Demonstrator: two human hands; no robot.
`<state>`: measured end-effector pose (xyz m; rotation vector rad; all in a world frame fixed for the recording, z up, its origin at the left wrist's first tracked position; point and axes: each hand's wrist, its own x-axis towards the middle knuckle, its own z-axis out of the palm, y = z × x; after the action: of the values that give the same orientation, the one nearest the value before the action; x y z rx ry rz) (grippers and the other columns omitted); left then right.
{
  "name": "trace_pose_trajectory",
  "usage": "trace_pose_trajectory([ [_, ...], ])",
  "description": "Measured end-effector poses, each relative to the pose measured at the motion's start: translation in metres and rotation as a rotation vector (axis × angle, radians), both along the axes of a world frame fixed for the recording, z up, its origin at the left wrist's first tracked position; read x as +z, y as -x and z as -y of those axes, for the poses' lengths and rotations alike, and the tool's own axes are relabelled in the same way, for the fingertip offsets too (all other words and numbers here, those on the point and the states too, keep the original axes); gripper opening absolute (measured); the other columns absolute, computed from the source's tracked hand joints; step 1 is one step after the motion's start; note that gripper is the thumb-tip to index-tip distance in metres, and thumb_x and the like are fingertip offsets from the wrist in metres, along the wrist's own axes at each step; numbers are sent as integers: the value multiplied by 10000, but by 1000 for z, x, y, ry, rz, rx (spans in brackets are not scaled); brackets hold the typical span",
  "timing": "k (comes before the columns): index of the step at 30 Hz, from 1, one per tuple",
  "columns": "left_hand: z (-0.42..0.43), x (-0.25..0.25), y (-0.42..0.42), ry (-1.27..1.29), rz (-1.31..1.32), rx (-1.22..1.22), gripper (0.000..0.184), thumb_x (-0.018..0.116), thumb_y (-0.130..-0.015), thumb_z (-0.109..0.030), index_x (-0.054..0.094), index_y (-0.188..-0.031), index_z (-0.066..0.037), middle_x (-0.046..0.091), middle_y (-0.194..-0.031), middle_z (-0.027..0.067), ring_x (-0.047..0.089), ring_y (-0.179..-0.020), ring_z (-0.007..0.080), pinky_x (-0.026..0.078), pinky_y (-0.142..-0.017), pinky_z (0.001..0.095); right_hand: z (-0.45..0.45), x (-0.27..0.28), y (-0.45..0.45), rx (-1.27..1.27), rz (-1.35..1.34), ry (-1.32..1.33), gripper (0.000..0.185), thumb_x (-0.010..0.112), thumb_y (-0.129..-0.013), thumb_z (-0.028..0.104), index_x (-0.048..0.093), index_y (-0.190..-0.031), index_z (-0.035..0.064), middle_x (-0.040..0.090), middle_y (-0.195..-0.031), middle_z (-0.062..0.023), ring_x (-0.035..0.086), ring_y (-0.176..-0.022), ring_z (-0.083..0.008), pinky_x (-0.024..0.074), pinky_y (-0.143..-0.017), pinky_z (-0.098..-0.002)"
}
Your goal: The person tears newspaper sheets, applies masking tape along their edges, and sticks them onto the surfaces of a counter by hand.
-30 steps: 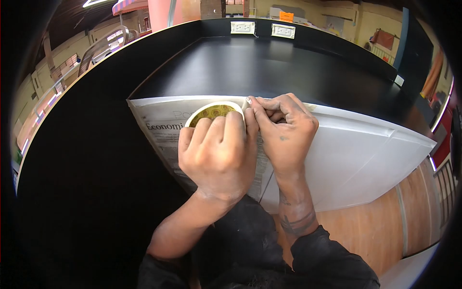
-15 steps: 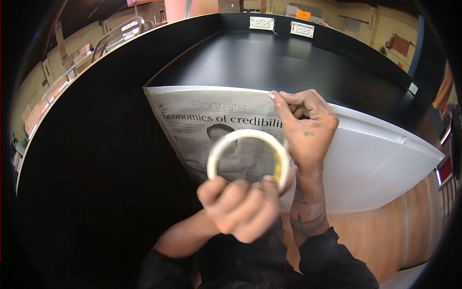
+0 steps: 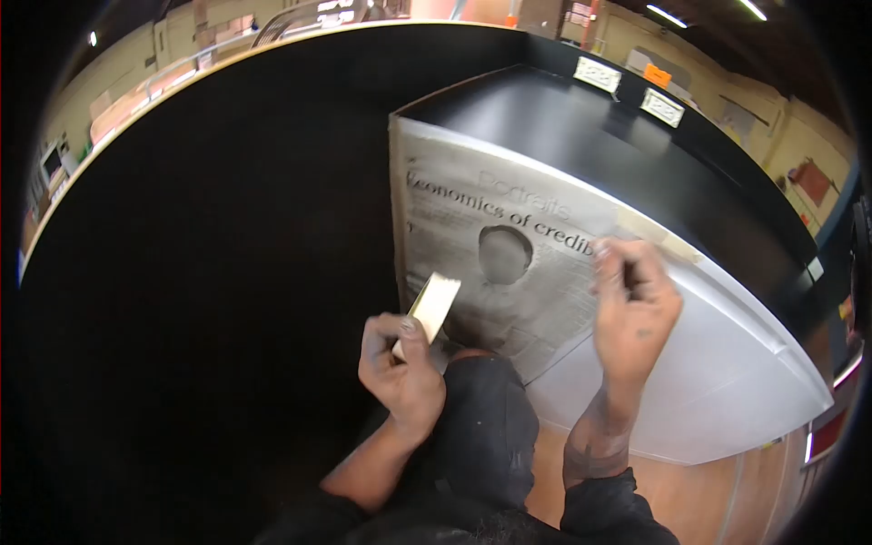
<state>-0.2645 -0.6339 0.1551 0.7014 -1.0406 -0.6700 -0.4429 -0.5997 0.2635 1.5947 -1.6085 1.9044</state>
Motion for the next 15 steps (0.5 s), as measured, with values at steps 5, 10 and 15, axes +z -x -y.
trace_pose_trajectory([
  [5, 4, 7, 11, -21, -370, -346, 307, 433, -1155, -313, 538, -1078, -35, 530, -1009, 27, 492, -856, 77, 429, -796, 245, -8, -25, -38, 499, -130, -359, 331, 824, -908, 249, 755, -1119, 4, 706, -1027, -115, 663, -959, -224, 541, -885, -374],
  [10, 14, -8, 9, 42, -215, -618, 266, 485, -1137, -254, 574, -1061, -15, 470, -1155, 41, 459, -1022, 101, 399, -916, 251, 5, -62, -47, 465, -394, -331, 583, 791, -892, 430, 651, -1258, -2, 627, -1275, -198, 574, -1150, -395, 449, -989, -484],
  [15, 20, 5, -13, -71, -193, -831, 252, 686, -1002, -17, 624, -1235, 55, 522, -1364, 164, 646, -1133, 194, 630, -929, 328, 2, -70, -45, 401, -314, -269, 315, 704, -975, 237, 650, -1179, 4, 661, -1122, -173, 605, -1042, -359, 401, -948, -463],
])
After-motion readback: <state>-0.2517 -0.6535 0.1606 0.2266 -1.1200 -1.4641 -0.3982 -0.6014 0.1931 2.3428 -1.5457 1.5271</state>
